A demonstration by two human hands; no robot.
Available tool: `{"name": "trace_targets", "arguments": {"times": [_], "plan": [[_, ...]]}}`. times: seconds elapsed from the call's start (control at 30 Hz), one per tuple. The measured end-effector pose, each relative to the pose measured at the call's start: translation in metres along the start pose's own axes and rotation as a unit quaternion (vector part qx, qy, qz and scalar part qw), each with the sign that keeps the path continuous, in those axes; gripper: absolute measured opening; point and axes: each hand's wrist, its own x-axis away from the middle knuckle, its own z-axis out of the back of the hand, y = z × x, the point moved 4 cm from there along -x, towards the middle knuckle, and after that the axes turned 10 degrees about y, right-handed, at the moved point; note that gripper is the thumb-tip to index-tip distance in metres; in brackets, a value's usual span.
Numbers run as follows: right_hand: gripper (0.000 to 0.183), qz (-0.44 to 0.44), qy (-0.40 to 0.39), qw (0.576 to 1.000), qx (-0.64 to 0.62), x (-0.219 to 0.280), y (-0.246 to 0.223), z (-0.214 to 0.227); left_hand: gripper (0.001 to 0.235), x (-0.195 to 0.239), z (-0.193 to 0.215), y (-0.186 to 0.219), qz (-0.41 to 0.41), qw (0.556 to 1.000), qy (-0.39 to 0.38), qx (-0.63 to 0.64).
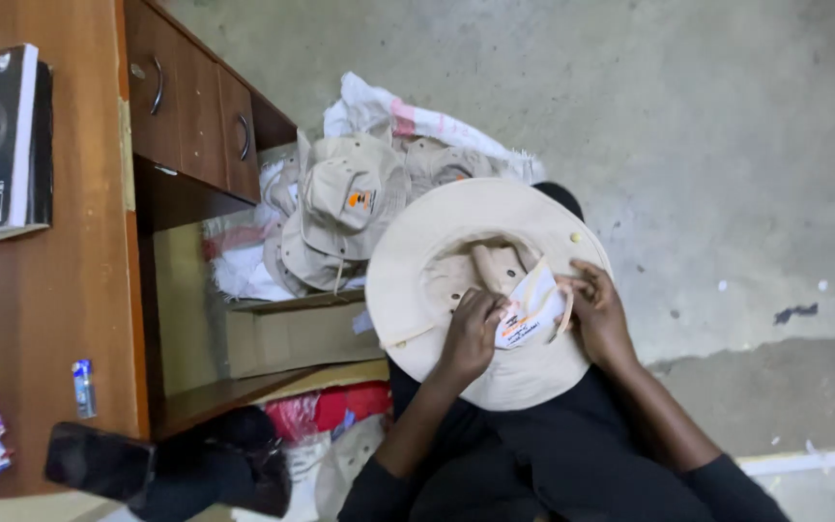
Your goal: The person sits on the floor and sews a logo onto a beige bucket hat using a needle and thread. They hold the hat in their lap, stitch the design, and then turn the hat inside out to inspect the interior before continuing to sew.
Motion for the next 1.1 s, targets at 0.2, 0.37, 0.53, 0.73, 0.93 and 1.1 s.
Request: {"name": "trace_targets", "arguments": {"times": [0.2, 0.37, 0.53, 0.73, 0.93, 1.1], "plan": [[0.075, -0.110, -0.128, 0.985, -0.013, -0.004, 0.052, 0.009, 0.020, 0.005, 0.013, -0.013, 0.003, 1.000, 0.006, -0.008], [0.036, 0.057, -0.016, 0.923, 0.380, -0.020, 0.004, 0.041, 0.023, 0.010, 0.010, -0.028, 0.065, 0.998, -0.003, -0.007], [0.025, 0.350, -0.070, 0.845, 0.398, 0.014, -0.079, -0.027, 0.015, 0.007, 0.009, -0.013, 0.111, 0.993, 0.019, 0.022], [0.035, 0.403, -0.248, 0.781, 0.408, -0.010, 0.004, -0.073, 0.011, 0.006, 0.016, -0.011, 0.113, 0.992, 0.023, -0.053], [0.031, 0.416, -0.139, 0.709, 0.552, -0.052, 0.028, -0.012, 0.012, 0.019, 0.017, -0.020, 0.125, 0.990, 0.020, -0.068], [0.037, 0.409, -0.126, 0.742, 0.515, -0.015, -0.037, -0.021, 0.009, 0.010, 0.010, -0.016, 0.100, 0.992, -0.011, -0.073]]}}
